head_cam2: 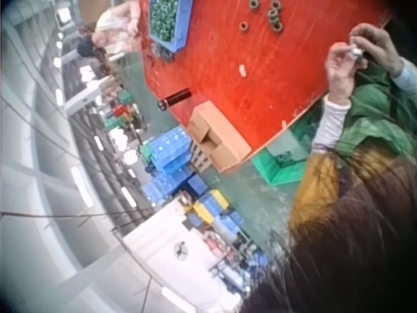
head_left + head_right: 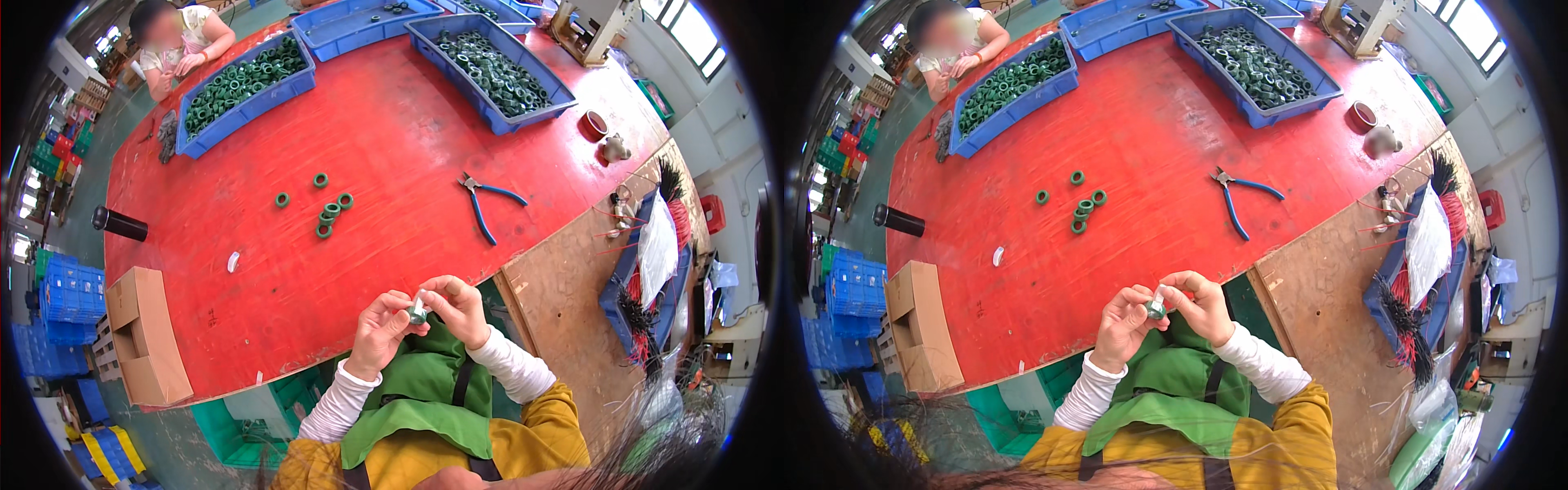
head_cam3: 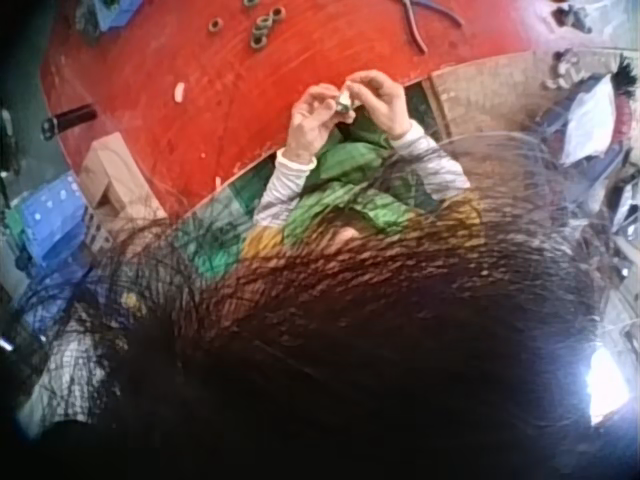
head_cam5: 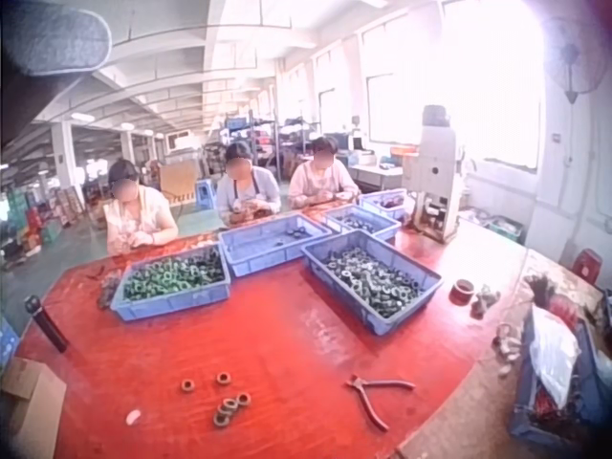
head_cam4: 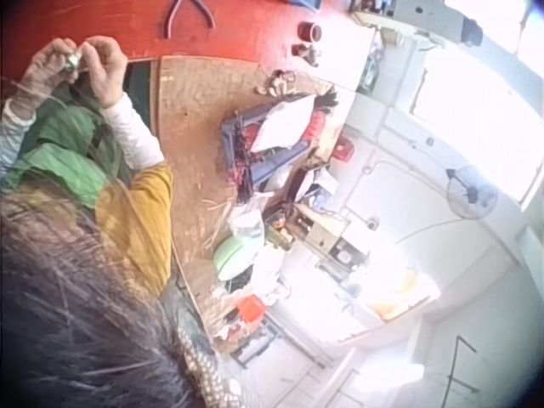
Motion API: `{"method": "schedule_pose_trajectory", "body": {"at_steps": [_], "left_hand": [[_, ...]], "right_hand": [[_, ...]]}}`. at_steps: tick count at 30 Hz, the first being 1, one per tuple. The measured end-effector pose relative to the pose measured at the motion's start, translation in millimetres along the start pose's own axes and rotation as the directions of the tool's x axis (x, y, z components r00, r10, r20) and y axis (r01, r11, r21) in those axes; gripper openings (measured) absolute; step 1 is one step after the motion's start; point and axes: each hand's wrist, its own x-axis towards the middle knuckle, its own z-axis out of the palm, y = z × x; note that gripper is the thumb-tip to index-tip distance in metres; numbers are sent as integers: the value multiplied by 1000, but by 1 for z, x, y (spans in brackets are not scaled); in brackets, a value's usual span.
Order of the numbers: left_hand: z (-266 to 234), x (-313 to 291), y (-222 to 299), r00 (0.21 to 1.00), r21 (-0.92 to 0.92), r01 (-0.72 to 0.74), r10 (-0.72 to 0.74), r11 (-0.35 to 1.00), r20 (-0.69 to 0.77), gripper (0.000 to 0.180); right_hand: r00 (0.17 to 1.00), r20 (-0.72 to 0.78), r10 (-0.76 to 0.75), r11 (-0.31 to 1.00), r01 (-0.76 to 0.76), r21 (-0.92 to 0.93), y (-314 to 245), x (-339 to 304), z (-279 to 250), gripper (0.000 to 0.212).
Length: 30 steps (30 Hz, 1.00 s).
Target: The person assembles small green plastic components and white parts by hand on a factory table.
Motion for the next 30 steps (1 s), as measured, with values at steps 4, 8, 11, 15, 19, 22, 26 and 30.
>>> {"method": "schedule_pose_trajectory", "body": {"at_steps": [4, 8, 11, 15, 19, 22, 26, 30], "left_hand": [[1, 1, 0, 999, -7, 44, -44, 999, -6, 11], [-1, 0, -3, 1000, 2, 7, -7, 1000, 7, 11], [1, 0, -5, 1000, -5, -9, 8, 1000, -18, 12], [-2, 0, -10, 998, 12, -33, 34, 999, -47, 13], [-10, -2, -3, 999, 23, 46, -46, 999, 14, 14], [-3, 0, 9, 995, 202, 90, -95, 975, 15, 14], [-3, 3, 12, 998, 272, 23, -37, 962, 45, 15], [-3, 4, 8, 995, 102, 53, -43, 993, -95, 15]], "right_hand": [[994, 17, 109, 978, -110, 177, -1, -1, -2, 17], [988, 129, 89, 991, -101, 83, 1, -5, -7, 23], [963, 228, -147, 958, 195, -208, -14, -4, -8, 33], [961, 241, -136, 945, 199, -260, -8, -4, -13, 35], [934, 315, -168, 916, 266, -301, -15, 1, -15, 27], [876, 428, -221, 858, 383, -342, -18, 10, -23, 19], [817, 546, -184, 835, 423, -352, -27, 18, -23, 25], [865, 335, -373, 727, 497, -474, -34, 16, -15, 39]]}}
